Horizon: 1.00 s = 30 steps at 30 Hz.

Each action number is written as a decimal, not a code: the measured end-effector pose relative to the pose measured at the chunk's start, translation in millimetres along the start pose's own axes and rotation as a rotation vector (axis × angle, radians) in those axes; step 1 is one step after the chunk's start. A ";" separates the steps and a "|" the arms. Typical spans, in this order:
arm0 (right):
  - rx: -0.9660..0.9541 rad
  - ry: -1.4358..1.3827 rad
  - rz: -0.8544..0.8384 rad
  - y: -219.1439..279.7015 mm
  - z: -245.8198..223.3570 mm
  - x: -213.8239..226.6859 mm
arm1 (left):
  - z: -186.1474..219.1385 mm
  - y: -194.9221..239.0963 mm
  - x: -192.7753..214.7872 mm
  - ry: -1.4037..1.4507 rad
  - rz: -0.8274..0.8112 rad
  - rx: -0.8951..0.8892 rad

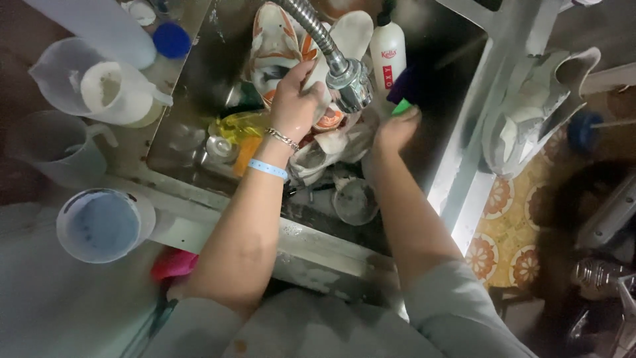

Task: The person scrubs a white sneaker with a green sponge and rinses it under running water in a sink. They then use a black brush to scrub the shoe further before rinsing it again.

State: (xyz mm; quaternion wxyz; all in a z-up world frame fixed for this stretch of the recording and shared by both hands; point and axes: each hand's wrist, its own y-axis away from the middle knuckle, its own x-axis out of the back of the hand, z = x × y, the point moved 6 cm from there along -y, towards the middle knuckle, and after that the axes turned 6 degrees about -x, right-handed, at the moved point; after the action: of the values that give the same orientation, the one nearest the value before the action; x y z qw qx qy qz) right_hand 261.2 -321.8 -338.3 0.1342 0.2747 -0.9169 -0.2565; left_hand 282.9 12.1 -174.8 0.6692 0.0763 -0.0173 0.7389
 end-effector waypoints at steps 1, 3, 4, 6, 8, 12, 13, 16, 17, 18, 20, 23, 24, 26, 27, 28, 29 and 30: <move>0.108 0.215 0.039 19.1 -24.7 -1.2 | -0.3 -1.3 0.3 0.007 -0.002 -0.029; 0.214 0.427 0.085 59.4 -63.0 8.6 | 5.5 -0.1 1.9 0.015 -0.011 -0.059; 0.144 0.541 -0.127 79.2 -69.7 7.7 | 12.1 2.5 2.5 0.037 -0.027 -0.076; 0.071 0.649 -0.336 115.2 -77.8 29.8 | 20.5 7.3 3.7 0.063 -0.046 -0.093; 0.166 1.141 -0.634 151.6 -72.1 55.3 | 29.4 11.3 -0.3 0.208 -0.170 -0.144; 0.395 1.635 -0.906 199.4 -48.2 100.9 | 42.6 45.8 1.9 0.180 -0.251 -0.125; 0.511 1.892 -0.904 199.1 -24.6 109.7 | 36.8 60.5 3.3 0.174 -0.252 -0.083; 0.640 2.172 -0.959 202.0 26.9 88.4 | 8.7 103.6 4.0 0.453 -0.309 -0.048; 0.639 2.196 -1.040 205.3 44.0 74.1 | -1.3 119.5 3.0 0.737 -0.365 -0.048; 0.649 2.205 -1.044 190.2 52.3 83.3 | -1.6 137.3 -2.7 0.741 -0.353 -0.052; 0.681 2.229 -1.039 160.5 70.7 103.8 | 3.9 177.0 -11.5 0.886 -0.341 -0.180; 0.728 2.257 -1.041 136.2 111.4 102.1 | 39.4 225.4 9.1 0.623 -0.310 -0.209; 0.737 2.259 -1.050 128.5 125.9 88.8 | 39.3 236.2 14.8 0.620 -0.299 -0.210; 0.774 2.268 -1.044 116.9 160.6 64.7 | 34.7 262.7 24.1 0.502 -0.340 -0.177; 0.775 2.271 -1.061 152.3 116.7 78.4 | 33.3 274.1 28.5 0.499 -0.329 -0.168; 0.687 2.244 -1.068 185.2 66.8 82.6 | 32.9 282.5 32.2 0.530 -0.304 -0.168; 0.600 2.215 -1.073 218.6 10.9 83.9 | 32.6 291.1 35.5 0.560 -0.279 -0.167; 0.600 2.218 -1.075 205.7 3.9 103.3 | 18.7 296.2 32.2 0.561 -0.276 -0.165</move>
State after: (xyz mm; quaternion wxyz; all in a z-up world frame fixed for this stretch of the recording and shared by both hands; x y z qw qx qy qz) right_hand 86.3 -231.7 -218.8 0.6396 0.6971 -0.1077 0.3057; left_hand -12.2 10.8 -129.2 0.7456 -0.1835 0.1186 0.6295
